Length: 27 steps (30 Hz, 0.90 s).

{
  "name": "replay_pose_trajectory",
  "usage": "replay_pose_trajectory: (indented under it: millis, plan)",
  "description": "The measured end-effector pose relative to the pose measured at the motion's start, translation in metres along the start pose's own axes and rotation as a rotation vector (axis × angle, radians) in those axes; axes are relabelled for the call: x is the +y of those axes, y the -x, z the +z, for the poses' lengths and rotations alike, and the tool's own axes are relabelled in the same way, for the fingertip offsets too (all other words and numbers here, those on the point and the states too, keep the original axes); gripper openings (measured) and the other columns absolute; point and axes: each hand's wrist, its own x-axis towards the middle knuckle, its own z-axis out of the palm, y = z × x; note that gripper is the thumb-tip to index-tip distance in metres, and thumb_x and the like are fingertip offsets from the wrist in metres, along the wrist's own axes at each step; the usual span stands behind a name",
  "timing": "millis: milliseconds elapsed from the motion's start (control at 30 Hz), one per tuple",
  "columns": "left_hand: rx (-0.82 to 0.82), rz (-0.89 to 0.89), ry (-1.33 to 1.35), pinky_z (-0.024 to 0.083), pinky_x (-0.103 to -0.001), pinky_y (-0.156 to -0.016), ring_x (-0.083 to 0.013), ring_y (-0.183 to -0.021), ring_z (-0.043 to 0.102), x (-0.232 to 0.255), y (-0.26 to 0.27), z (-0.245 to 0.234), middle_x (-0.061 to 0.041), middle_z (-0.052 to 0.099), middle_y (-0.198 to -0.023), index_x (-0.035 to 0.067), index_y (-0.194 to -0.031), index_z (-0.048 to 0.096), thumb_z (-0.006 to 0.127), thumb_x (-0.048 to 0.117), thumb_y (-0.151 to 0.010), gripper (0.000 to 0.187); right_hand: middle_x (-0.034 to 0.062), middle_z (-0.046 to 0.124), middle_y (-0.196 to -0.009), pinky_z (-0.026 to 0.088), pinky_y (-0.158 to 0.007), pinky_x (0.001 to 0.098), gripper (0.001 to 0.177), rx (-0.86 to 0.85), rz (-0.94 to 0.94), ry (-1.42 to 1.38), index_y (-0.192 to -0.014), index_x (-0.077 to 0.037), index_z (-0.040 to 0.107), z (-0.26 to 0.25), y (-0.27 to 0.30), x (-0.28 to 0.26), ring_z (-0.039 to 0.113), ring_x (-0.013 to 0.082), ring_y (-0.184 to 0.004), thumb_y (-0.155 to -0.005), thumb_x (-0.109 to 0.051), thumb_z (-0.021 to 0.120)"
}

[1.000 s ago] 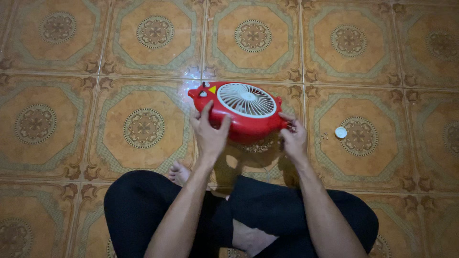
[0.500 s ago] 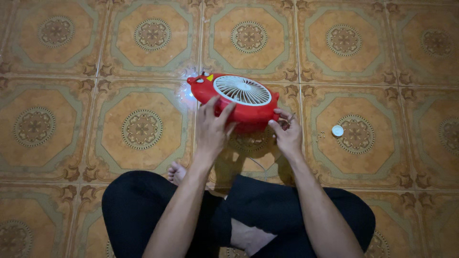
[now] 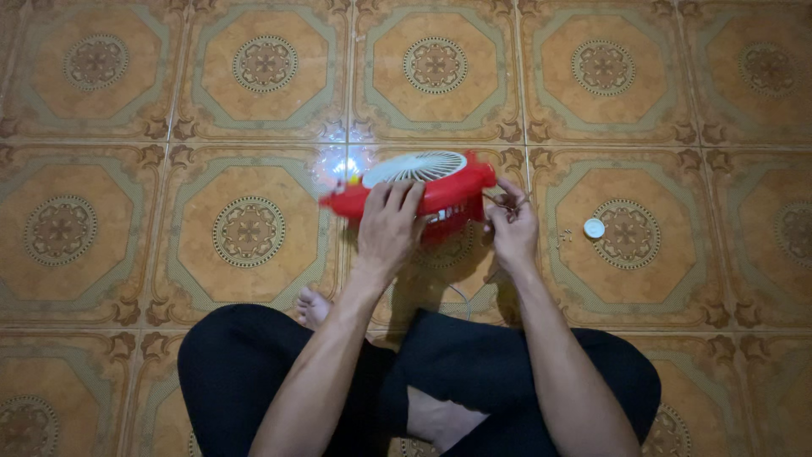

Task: The person disassembles a red electric fan by removing the front grille, fan blades, and rear cover using a screwdriver. They then reassemble the fan by placing the blades back, securing the rear cover, and snapping the front grille into place.

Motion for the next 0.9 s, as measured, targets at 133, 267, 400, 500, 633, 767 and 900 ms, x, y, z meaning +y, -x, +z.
replay_pose_trajectory:
  millis: [133,267,400,500,633,767,900]
  plan:
    - [0.032,-0.056,0.062,0.046,-0.046,-0.098,-0.0348,-0.11,0.056,0.009,-0.003,-0.006,-0.014,0.062,-0.124,0.002,-0.13,0.06,0.079,0.026,-0.087,0.053,0.0031,0.056,-0.109,0.054,-0.076,0.0252,0.054,-0.042,0.016,-0.415,-0.147,0.001,0.047,-0.004,0.004,-0.011,0.055,0.01,-0.087,-0.093,0.006,0.049]
    - [0.048,-0.124,0.078,0.046,-0.047,-0.094,-0.0351,-0.106,0.056,0.018,-0.003,-0.01,-0.015,0.063,-0.12,0.001,-0.129,0.061,0.077,0.029,-0.09,0.051,0.006,0.06,-0.101,0.054,-0.076,0.0247,0.045,-0.028,0.107,-0.497,-0.147,-0.002,0.042,-0.008,0.015,-0.029,0.059,0.0119,-0.086,-0.103,-0.005,0.042]
    - [0.094,-0.21,0.094,0.048,-0.046,-0.092,-0.0348,-0.103,0.057,0.019,-0.009,-0.015,-0.014,0.065,-0.116,0.003,-0.127,0.062,0.076,0.029,-0.091,0.047,0.0019,0.05,-0.075,0.05,-0.046,0.0295,0.041,-0.057,0.193,-0.366,-0.146,-0.011,0.043,-0.009,0.025,-0.045,0.048,0.0123,-0.056,-0.109,-0.025,0.036]
    - [0.08,-0.242,0.137,0.048,-0.045,-0.09,-0.0354,-0.099,0.057,0.022,-0.01,-0.017,-0.016,0.065,-0.115,0.0,-0.127,0.061,0.075,0.028,-0.09,0.048,-0.0025,0.045,-0.068,0.034,-0.034,0.0225,0.039,-0.233,0.143,-0.34,-0.149,-0.013,0.048,-0.01,0.029,-0.046,0.04,0.0072,-0.046,-0.115,-0.029,0.037]
    - [0.075,-0.296,0.202,0.048,-0.047,-0.089,-0.038,-0.099,0.057,0.023,-0.01,-0.02,-0.018,0.066,-0.115,0.0,-0.127,0.061,0.074,0.026,-0.093,0.045,-0.0017,0.054,-0.08,0.044,-0.048,0.0248,0.055,-0.323,0.208,-0.332,-0.158,-0.009,0.038,-0.012,0.025,-0.04,0.05,0.0081,-0.061,-0.104,-0.012,0.043]
    - [0.084,-0.372,0.239,0.048,-0.048,-0.09,-0.0393,-0.099,0.059,0.016,-0.009,-0.022,-0.019,0.067,-0.114,-0.001,-0.126,0.062,0.071,0.026,-0.096,0.041,0.0017,0.062,-0.091,0.053,-0.064,0.0279,0.068,-0.385,0.105,-0.169,-0.164,-0.005,0.025,-0.016,0.026,-0.04,0.059,0.0112,-0.069,-0.1,-0.004,0.048]
    - [0.078,-0.41,0.271,0.048,-0.049,-0.09,-0.04,-0.099,0.06,0.01,-0.004,-0.019,-0.02,0.069,-0.111,0.0,-0.128,0.062,0.07,0.026,-0.097,0.041,0.0047,0.067,-0.089,0.057,-0.066,0.0283,0.071,-0.357,0.079,-0.073,-0.164,-0.015,0.015,-0.017,0.032,-0.045,0.065,0.0112,-0.071,-0.101,-0.01,0.048]
